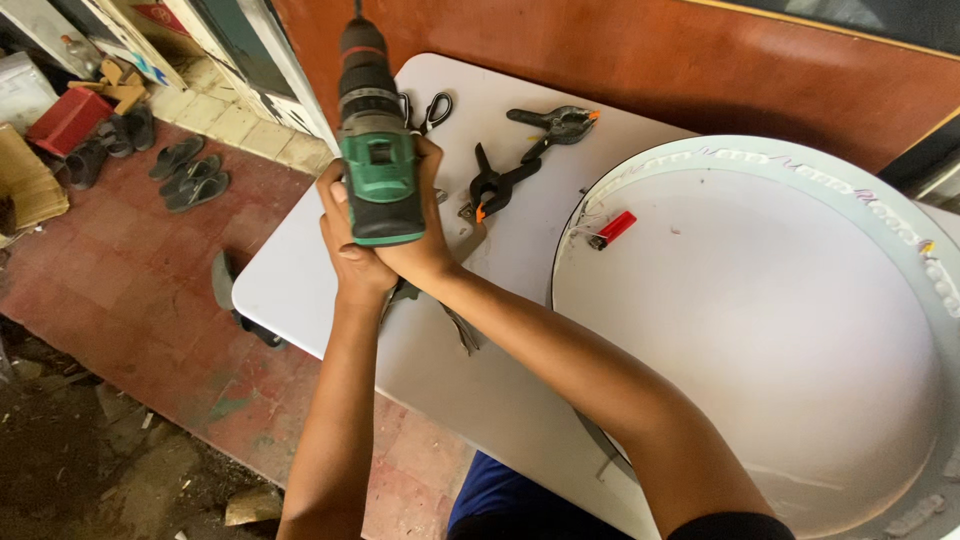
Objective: The person uses a cordless drill to make a hole in a small metal bracket clamped to a circular glass frame. After drilling, they remove the bracket and wipe away debris from the hole area.
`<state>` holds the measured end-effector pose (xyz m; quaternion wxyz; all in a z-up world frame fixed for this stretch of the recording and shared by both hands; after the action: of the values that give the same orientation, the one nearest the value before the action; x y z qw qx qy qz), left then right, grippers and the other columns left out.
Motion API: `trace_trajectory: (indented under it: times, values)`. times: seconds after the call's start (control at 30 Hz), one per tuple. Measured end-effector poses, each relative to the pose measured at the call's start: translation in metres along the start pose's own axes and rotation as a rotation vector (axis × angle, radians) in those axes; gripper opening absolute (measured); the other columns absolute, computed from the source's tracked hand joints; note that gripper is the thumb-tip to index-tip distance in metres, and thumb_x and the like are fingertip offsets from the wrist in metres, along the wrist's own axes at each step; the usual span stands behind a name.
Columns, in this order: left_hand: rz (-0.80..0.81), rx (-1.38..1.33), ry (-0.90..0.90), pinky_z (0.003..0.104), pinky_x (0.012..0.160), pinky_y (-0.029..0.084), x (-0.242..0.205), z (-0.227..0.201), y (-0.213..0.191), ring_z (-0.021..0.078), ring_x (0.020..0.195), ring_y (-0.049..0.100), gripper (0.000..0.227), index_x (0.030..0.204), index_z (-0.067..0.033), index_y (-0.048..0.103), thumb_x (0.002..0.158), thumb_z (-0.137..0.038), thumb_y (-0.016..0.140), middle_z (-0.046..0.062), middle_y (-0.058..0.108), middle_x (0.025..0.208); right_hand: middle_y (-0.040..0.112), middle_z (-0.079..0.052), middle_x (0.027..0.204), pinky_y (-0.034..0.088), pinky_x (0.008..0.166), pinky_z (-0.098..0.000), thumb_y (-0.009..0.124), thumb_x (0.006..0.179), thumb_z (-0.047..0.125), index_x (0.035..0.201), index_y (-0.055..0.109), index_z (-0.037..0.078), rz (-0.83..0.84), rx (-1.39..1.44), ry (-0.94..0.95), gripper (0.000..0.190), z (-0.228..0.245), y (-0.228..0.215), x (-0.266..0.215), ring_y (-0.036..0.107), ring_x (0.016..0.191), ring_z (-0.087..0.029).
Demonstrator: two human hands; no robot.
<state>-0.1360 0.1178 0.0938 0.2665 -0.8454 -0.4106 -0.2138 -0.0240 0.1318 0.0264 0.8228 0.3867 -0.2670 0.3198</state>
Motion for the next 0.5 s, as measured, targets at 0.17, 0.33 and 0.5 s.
trace_trajectory:
  times: [0.17,0.33,0.5]
  values:
    - [-0.044,0.041,-0.02,0.058,0.085,0.048,-0.006,0.022,-0.024,0.0488,0.097,0.061,0.049,0.143,-0.0157,0.039,0.108,-0.041,0.018,0.023,0.063,0.098,0.07,-0.018,0.105,0.053,0.098,-0.058,0.087,0.067,0.033,0.131,0.031,0.019,-0.001,-0.45,0.405,0.086,0.029,0.067,-0.009,0.07,0.106,-0.047]
    - [-0.129,0.078,-0.031,0.058,0.092,0.042,-0.01,0.048,-0.056,0.0488,0.105,0.054,0.048,0.146,-0.0143,0.034,0.108,-0.041,0.02,0.025,0.056,0.107,0.06,-0.016,0.101,0.048,0.096,-0.0533,0.084,0.077,0.024,0.129,0.035,0.015,0.13,-0.256,0.234,0.072,-0.01,0.08,-0.029,0.067,0.106,-0.043]
    - [-0.209,0.097,-0.043,0.058,0.098,0.037,-0.015,0.079,-0.081,0.0487,0.113,0.047,0.049,0.149,-0.013,0.029,0.109,-0.041,0.023,0.026,0.05,0.116,0.06,-0.022,0.105,0.048,0.09,-0.0606,0.083,0.074,0.02,0.127,0.031,0.012,0.152,-0.314,0.292,0.075,0.007,0.1,-0.031,0.065,0.101,-0.053]
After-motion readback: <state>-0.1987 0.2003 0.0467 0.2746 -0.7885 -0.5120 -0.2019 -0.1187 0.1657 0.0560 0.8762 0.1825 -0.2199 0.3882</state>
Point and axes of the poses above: each hand's wrist, its own x-axis towards the middle knuckle, its own y-axis out of the palm, z = x × y, the point moved 2 cm from there along x, towards the middle knuckle
